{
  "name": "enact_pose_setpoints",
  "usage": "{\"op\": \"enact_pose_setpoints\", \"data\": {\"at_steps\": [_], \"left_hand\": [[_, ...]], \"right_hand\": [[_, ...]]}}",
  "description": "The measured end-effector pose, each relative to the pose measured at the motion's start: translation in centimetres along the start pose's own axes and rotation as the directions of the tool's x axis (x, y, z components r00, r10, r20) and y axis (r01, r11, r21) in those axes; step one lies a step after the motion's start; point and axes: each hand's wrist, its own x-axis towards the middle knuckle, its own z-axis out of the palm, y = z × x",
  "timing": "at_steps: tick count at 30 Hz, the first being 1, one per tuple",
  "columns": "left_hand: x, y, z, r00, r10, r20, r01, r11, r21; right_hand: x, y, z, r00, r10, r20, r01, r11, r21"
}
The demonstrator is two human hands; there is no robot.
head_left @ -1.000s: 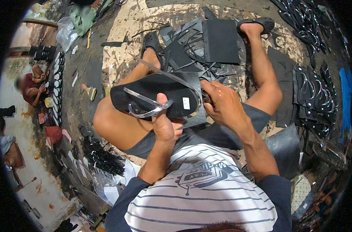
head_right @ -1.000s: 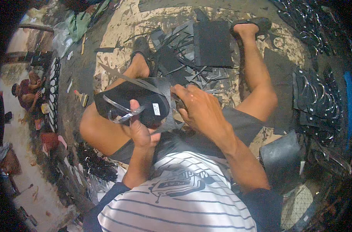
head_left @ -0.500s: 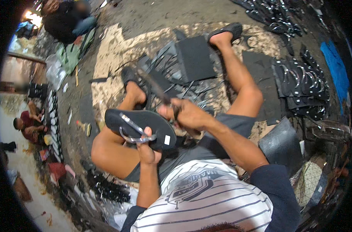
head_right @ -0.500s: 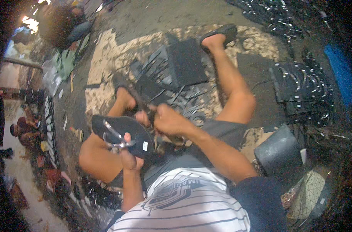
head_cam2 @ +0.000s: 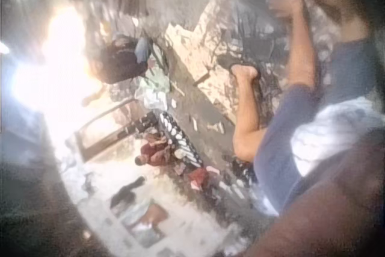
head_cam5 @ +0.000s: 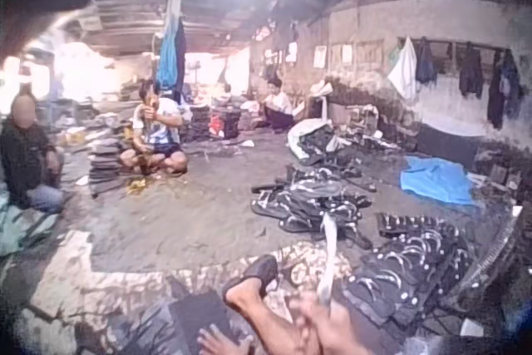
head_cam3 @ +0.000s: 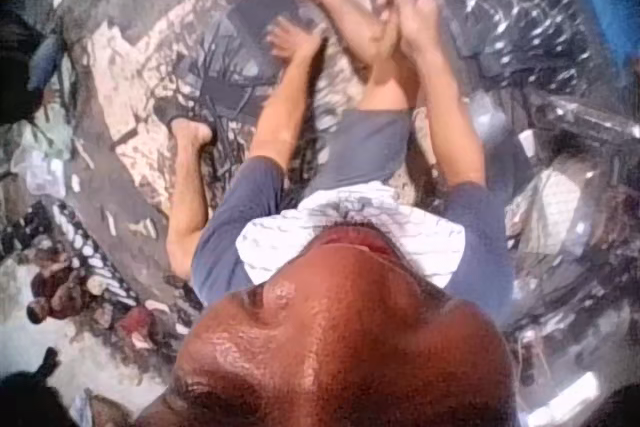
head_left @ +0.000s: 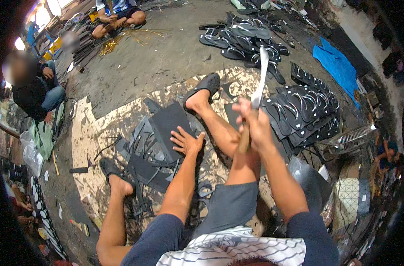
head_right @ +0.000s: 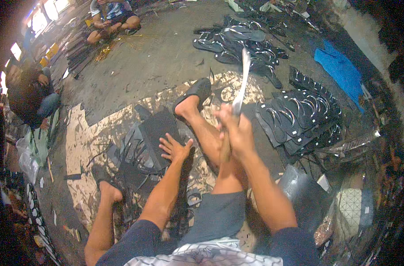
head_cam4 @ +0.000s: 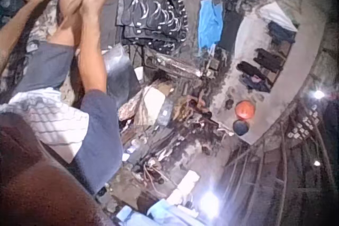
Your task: The person sits on the floor and uses a knife to cut and trim the straps of black flip-flops. They repeatedly pick up sandals, cut the strap material, and place the finished items into a pile.
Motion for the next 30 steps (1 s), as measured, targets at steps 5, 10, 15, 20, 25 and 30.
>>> {"op": "enact_pose_setpoints", "data": {"at_steps": [5, 10, 15, 20, 25, 30], "left_hand": [[1.4, -2.6, -0.4, 0.999, 0.044, -0.014, -0.043, 0.996, 0.077], [0.3, -13.7, -14.0, 0.928, 0.262, -0.265, -0.355, 0.839, -0.413], [-17.0, -13.7, -25.6, 0.979, 0.188, -0.076, -0.075, -0.014, -0.997], [-24.8, -18.6, -26.6, 0.952, 0.191, -0.24, -0.281, 0.234, -0.931], [-24.8, -18.5, -25.3, 0.952, -0.111, -0.286, -0.275, 0.107, -0.956], [-23.1, -21.2, -26.0, 0.767, -0.248, -0.592, -0.503, 0.34, -0.794]], "right_hand": [[-2.7, 5.8, 0.2, 0.989, 0.145, -0.012, -0.144, 0.989, 0.04], [-5.2, 10.9, 3.8, 0.962, 0.247, 0.113, -0.249, 0.969, 0.003], [-8.2, 9.6, 12.4, 0.811, 0.269, 0.52, -0.417, 0.889, 0.191], [-11.8, 2.5, 17.1, 0.616, 0.21, 0.759, -0.144, 0.978, -0.154], [-13.0, 0.3, 19.0, 0.559, 0.195, 0.806, 0.057, 0.961, -0.272], [-17.2, 2.6, 18.1, 0.504, 0.396, 0.768, 0.053, 0.873, -0.485]]}}
